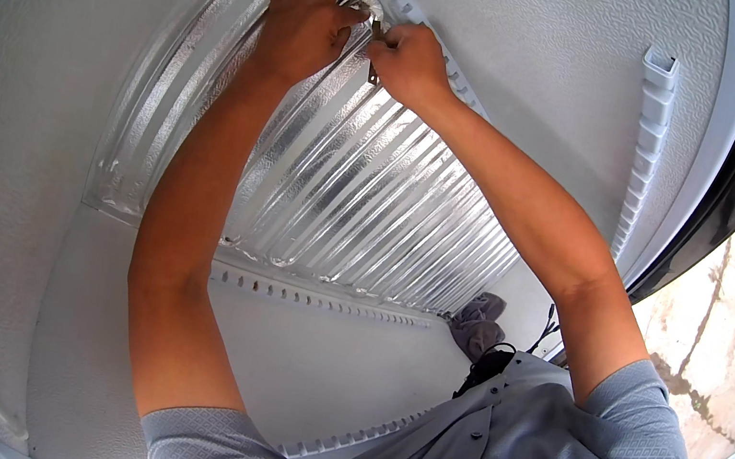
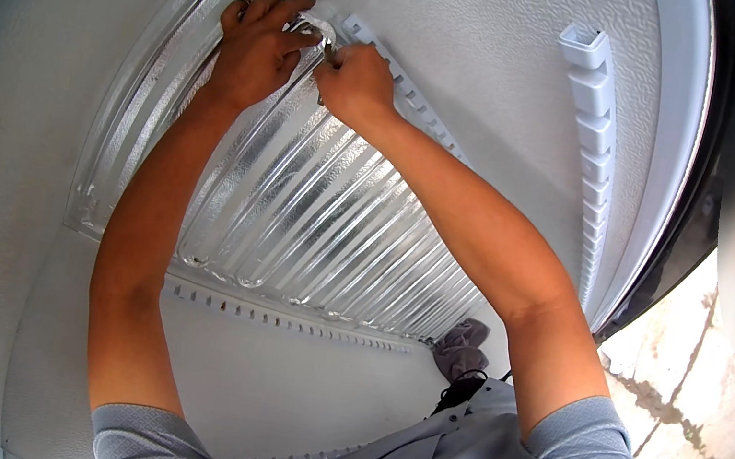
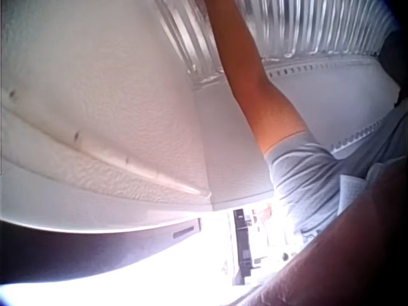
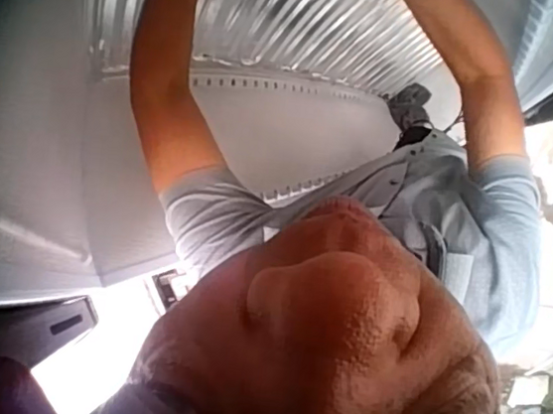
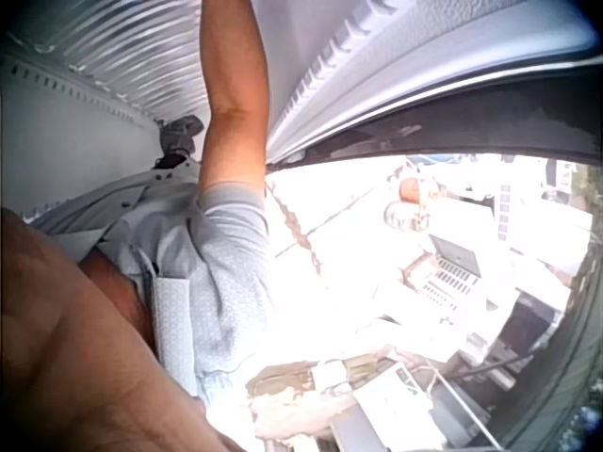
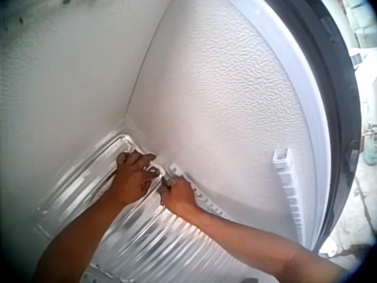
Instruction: The person cleans the interior of a refrigerator using a grey cloth and a metal scraper. They wipe the ceiling and side walls, then use the scraper to remove residue from the plastic ridges and door shelves. The person alternates between scraping and wiping to clean the surfaces.
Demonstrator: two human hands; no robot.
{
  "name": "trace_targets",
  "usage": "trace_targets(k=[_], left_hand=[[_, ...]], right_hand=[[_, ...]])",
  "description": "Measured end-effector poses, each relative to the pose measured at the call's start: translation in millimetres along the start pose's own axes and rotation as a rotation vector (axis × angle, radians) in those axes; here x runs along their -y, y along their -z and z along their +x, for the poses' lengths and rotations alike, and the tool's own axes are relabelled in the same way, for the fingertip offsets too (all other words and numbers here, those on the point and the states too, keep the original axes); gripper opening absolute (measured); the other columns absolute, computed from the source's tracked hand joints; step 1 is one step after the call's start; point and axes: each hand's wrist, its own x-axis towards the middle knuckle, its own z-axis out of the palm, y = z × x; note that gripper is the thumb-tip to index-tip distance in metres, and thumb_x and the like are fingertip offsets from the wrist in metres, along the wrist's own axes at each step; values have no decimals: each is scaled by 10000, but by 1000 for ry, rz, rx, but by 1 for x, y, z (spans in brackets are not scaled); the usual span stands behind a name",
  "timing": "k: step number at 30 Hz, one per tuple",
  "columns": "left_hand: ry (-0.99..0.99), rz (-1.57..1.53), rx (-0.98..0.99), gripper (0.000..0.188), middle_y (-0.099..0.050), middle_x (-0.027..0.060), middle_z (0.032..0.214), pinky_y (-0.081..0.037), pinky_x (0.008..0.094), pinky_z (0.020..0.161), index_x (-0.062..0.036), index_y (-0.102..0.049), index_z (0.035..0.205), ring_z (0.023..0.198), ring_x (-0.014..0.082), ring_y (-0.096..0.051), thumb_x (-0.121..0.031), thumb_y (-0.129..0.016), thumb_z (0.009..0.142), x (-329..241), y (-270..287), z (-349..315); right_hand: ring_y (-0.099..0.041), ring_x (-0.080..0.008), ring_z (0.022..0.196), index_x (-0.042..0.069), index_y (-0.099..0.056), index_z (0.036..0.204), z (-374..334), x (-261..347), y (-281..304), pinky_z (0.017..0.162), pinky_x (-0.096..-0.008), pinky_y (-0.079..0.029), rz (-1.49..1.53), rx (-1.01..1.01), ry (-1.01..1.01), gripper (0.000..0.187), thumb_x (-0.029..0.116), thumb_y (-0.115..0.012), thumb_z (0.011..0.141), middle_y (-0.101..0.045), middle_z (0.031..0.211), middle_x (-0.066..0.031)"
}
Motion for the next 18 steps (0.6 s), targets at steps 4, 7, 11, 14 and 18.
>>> trace_targets(k=[4, 7, 11, 14, 18], left_hand=[[-49, 78, 22, 349, -614, 6, 1489, -302, 528, 1179, -199, -830, 1149, 1336, 235, -533, -72, -762, 832, 0, 4, -7], [-116, 117, 14, 322, -597, -9, 1496, -345, 573, 1180, -153, -800, 1168, 1359, 232, -529, -127, -760, 849, -1, -1, -10], [-206, 101, 46, 360, -596, 19, 1491, -331, 555, 1217, -89, -756, 1258, 1447, 262, -478, -81, -688, 904, 3, -9, -15], [-211, 116, 111, 381, -606, 37, 1467, -323, 523, 1232, -63, -729, 1310, 1466, 271, -468, -51, -631, 942, -1, -7, -20], [-209, 182, 155, 423, -615, 48, 1435, -316, 507, 1238, -73, -703, 1360, 1451, 264, -476, -31, -616, 948, -6, -6, -22]], right_hand=[[-717, -302, 686, -26, -758, 777, -7, 3, -3, 694, -435, -555, 12, 79, -56, 274, 226, -713, 875, -719, 691, -170], [-719, -303, 684, -20, -748, 761, -14, 6, 6, 693, -435, -556, 60, 70, -72, 277, 229, -709, 875, -723, 696, -166], [-700, -256, 657, -25, -737, 794, -31, 6, 25, 671, -400, -543, 172, -48, -75, 270, 221, -699, 899, -719, 687, -134], [-700, -226, 659, -32, -735, 849, -54, -8, 40, 673, -388, -539, 151, 51, -188, 261, 214, -687, 919, -722, 696, -119], [-702, -204, 666, -29, -740, 876, -75, -25, 55, 679, -381, -539, 128, 71, -242, 261, 217, -674, 934, -731, 716, -103]])
